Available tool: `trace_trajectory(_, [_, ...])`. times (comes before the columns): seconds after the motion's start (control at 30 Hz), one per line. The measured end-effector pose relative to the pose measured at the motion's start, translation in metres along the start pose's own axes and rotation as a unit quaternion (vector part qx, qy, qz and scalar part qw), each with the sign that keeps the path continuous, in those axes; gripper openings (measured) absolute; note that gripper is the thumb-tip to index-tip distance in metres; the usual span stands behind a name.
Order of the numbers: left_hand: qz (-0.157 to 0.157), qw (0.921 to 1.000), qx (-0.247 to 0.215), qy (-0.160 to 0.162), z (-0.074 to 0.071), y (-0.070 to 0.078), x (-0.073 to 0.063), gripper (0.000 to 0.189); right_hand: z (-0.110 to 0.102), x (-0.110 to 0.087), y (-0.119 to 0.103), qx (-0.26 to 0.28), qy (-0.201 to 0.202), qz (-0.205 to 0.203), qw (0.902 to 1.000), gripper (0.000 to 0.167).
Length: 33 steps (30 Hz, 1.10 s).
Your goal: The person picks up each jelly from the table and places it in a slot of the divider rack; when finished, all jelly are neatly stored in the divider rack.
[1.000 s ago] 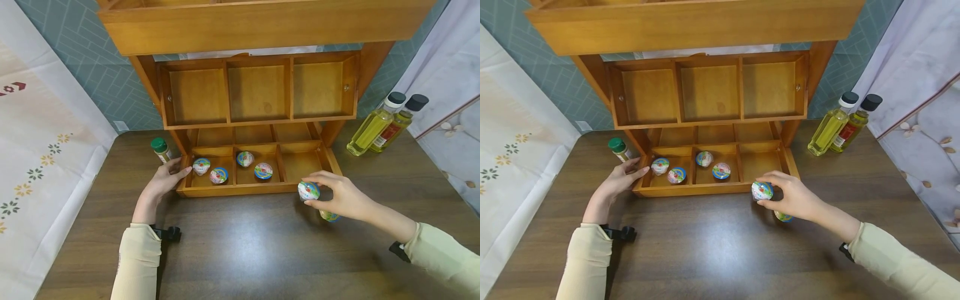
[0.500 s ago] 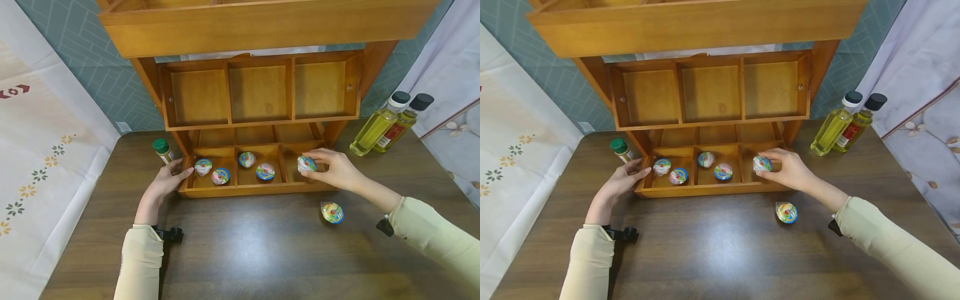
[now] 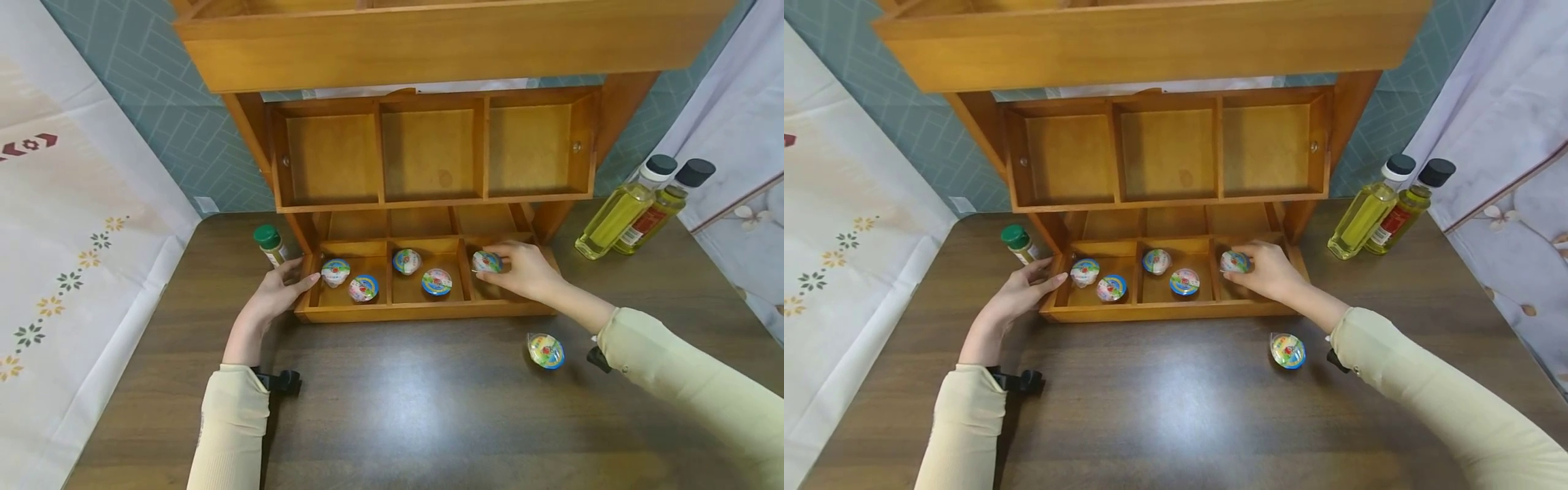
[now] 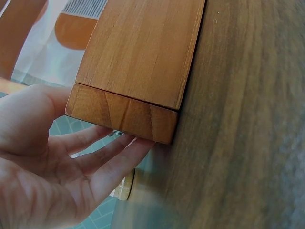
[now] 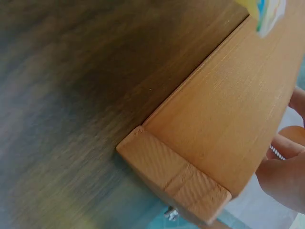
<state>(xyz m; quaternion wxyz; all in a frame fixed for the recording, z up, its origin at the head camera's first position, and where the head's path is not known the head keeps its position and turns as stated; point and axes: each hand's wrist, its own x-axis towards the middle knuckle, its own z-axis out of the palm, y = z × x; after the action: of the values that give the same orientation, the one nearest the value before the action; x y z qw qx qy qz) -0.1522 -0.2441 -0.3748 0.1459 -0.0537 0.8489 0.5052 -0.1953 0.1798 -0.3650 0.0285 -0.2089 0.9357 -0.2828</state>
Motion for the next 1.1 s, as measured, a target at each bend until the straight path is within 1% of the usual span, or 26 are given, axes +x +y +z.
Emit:
trace_trajectory(0.3, [-0.009,1.0000,-0.003,-0.001,0.001,-0.001,0.000,0.077,0.006,0.014,0.006,0.000,-0.013,0.021,0.9997,0.057])
trace_trajectory(0.53, [-0.002,1.0000,0.000,0.001,0.001,0.000,0.000,0.076,0.007,0.016,0.009,0.002,-0.018,0.015,0.9997,0.057])
trace_trajectory(0.8, [-0.001,1.0000,-0.002,0.003,0.000,0.000,0.000,0.076,0.006,0.019,0.004,0.009,-0.023,0.029,0.9993,0.059])
trace_trajectory(0.93, [0.001,1.0000,0.002,0.006,0.000,-0.001,0.001,0.076,0.007,0.019,0.004,-0.002,-0.031,0.031,0.9990,0.059])
trace_trajectory(1.1, [0.003,1.0000,0.000,0.005,0.001,-0.001,0.001,0.075,0.008,0.018,0.006,-0.026,-0.020,0.027,0.9991,0.059])
